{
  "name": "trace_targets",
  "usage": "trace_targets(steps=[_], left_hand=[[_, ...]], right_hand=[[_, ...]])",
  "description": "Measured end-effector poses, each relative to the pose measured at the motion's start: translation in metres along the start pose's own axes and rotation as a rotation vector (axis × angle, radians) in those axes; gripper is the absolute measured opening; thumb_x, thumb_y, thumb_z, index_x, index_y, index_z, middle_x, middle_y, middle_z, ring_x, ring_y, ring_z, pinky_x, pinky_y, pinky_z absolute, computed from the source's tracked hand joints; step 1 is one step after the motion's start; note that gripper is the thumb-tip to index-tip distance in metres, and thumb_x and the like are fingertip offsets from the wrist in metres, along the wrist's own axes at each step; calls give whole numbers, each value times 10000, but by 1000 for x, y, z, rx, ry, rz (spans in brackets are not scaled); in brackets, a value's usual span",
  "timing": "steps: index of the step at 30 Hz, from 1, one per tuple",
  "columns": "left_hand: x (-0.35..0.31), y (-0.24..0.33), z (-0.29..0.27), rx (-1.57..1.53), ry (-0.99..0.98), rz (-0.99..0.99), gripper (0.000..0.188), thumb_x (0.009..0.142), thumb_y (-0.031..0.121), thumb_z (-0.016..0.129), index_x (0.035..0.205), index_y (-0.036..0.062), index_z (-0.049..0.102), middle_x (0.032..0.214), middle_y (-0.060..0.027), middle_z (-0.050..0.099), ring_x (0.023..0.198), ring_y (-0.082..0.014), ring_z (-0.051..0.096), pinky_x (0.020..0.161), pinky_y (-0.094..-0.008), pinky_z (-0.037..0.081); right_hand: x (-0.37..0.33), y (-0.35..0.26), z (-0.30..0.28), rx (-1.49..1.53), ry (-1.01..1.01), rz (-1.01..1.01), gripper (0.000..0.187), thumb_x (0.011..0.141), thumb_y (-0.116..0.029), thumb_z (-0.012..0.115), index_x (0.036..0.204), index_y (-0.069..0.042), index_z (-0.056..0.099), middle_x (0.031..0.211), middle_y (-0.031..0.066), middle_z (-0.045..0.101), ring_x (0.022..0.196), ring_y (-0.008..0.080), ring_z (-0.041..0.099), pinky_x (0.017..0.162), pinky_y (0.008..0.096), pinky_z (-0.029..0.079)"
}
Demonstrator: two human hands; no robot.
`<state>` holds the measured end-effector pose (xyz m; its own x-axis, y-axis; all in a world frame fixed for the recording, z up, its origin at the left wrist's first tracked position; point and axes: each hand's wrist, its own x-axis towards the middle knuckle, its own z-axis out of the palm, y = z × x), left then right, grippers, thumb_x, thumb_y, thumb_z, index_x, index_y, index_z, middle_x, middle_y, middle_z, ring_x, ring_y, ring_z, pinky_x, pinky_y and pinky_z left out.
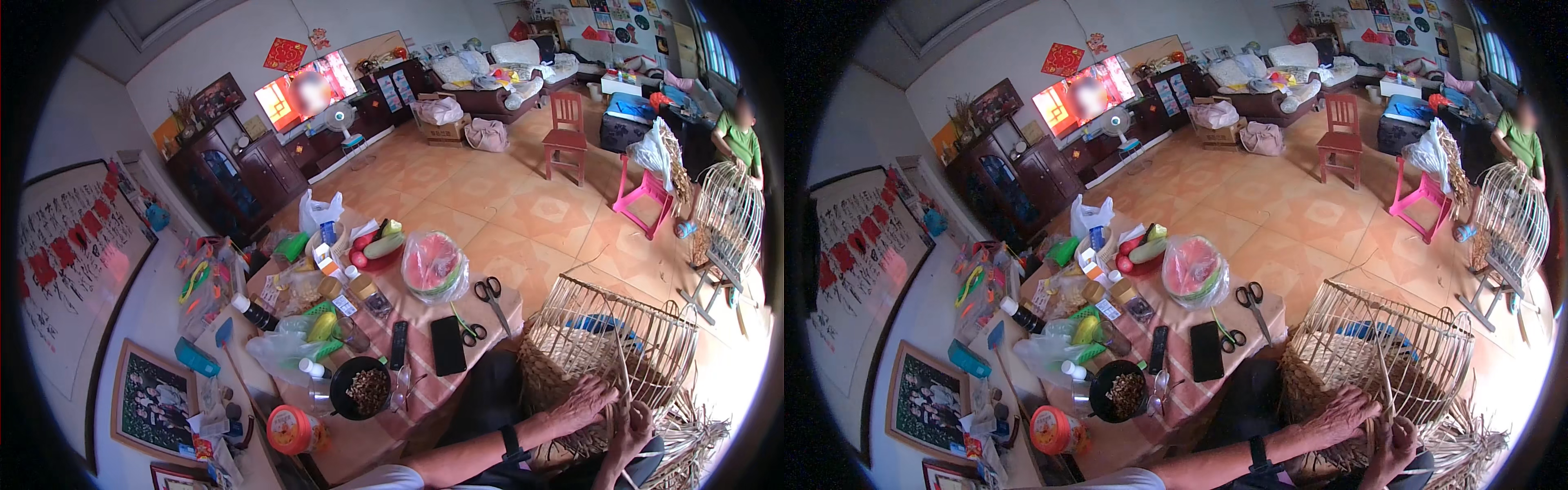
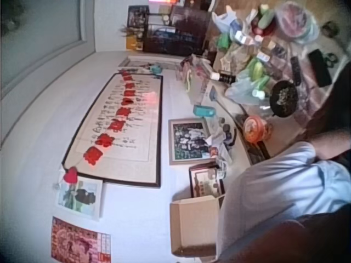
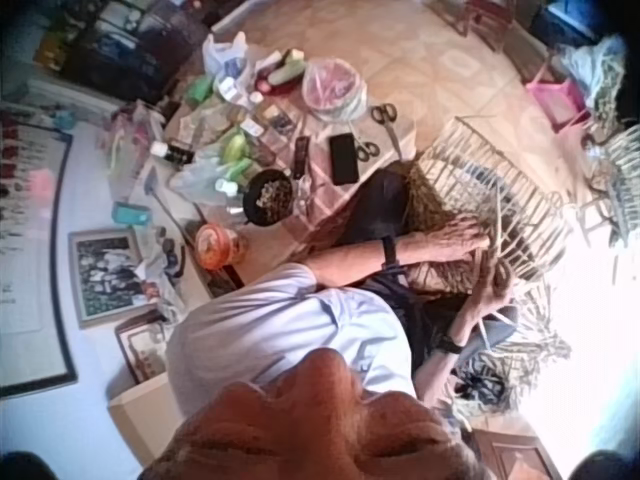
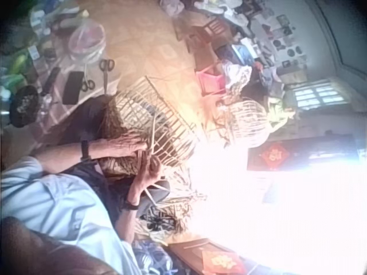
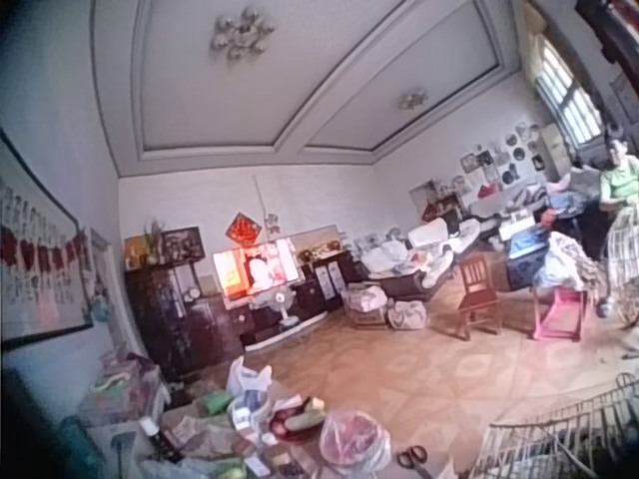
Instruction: Weaving a bamboo or wicker basket by hand.
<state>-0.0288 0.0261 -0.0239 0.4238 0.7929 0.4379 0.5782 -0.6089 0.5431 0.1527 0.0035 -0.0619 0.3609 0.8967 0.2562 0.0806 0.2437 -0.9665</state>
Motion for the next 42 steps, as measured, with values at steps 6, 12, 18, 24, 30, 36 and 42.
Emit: trace_targets(steps=[6, 12, 18, 24, 30, 36, 42], left_hand=[[-9, -17, 42, 163, 234, 20, 639, 732, 109, 781, 1293, 111, 476, 1084, -115, 540, 1119, -322, 523, 990, -498, 362], [-2, 3, 0, -74, 91, -48, 651, 709, 106, 802, 1284, 120, 499, 1062, -91, 560, 1112, -317, 537, 992, -477, 374], [3, -1, -9, -40, -15, -36, 544, 678, 103, 821, 1161, 133, 572, 1043, -93, 546, 1106, -306, 536, 989, -475, 375], [23, 47, -56, 313, 31, -8, 340, 870, 102, 544, 1187, -16, 580, 1114, -120, 541, 1096, -296, 541, 988, -402, 446], [16, 19, -28, -102, -26, -19, 329, 898, 65, 539, 1216, -5, 589, 1046, -145, 637, 1047, -295, 620, 877, -371, 509], [22, 24, -33, -335, -124, -189, 275, 923, 67, 539, 1176, 31, 640, 985, -129, 687, 903, -301, 684, 768, -381, 541], [22, 10, -23, -330, -37, -141, 206, 920, 82, 604, 1113, 37, 661, 980, -145, 689, 918, -311, 690, 787, -392, 540]], right_hand=[[55, -31, 9, 411, 73, 308, 229, 878, 11, 722, 1073, -26, 609, 810, 67, 702, 648, 110, 631, 512, 228, 457], [24, -65, -3, 421, 13, 532, 234, 881, -34, 733, 1074, -48, 600, 796, 50, 677, 630, 99, 596, 561, 211, 452], [-9, -44, -19, 271, -171, 402, 213, 886, -19, 713, 1049, -51, 580, 844, -15, 611, 745, 77, 554, 669, 223, 446], [21, -104, 11, -706, -377, 25, 249, 841, -147, 731, 931, -4, 549, 713, 124, 587, 645, 178, 563, 580, 355, 421], [25, -59, -3, -120, -281, 182, 191, 983, -160, 589, 846, -41, 530, 658, 45, 534, 601, 136, 499, 542, 308, 405], [12, -49, -29, 49, -333, 476, 176, 969, -235, 655, 908, -94, 570, 670, -32, 559, 486, 47, 462, 456, 216, 362], [26, -60, -36, 168, -318, 623, 105, 982, -180, 629, 943, -92, 588, 619, -55, 511, 496, 51, 466, 437, 207, 341]])
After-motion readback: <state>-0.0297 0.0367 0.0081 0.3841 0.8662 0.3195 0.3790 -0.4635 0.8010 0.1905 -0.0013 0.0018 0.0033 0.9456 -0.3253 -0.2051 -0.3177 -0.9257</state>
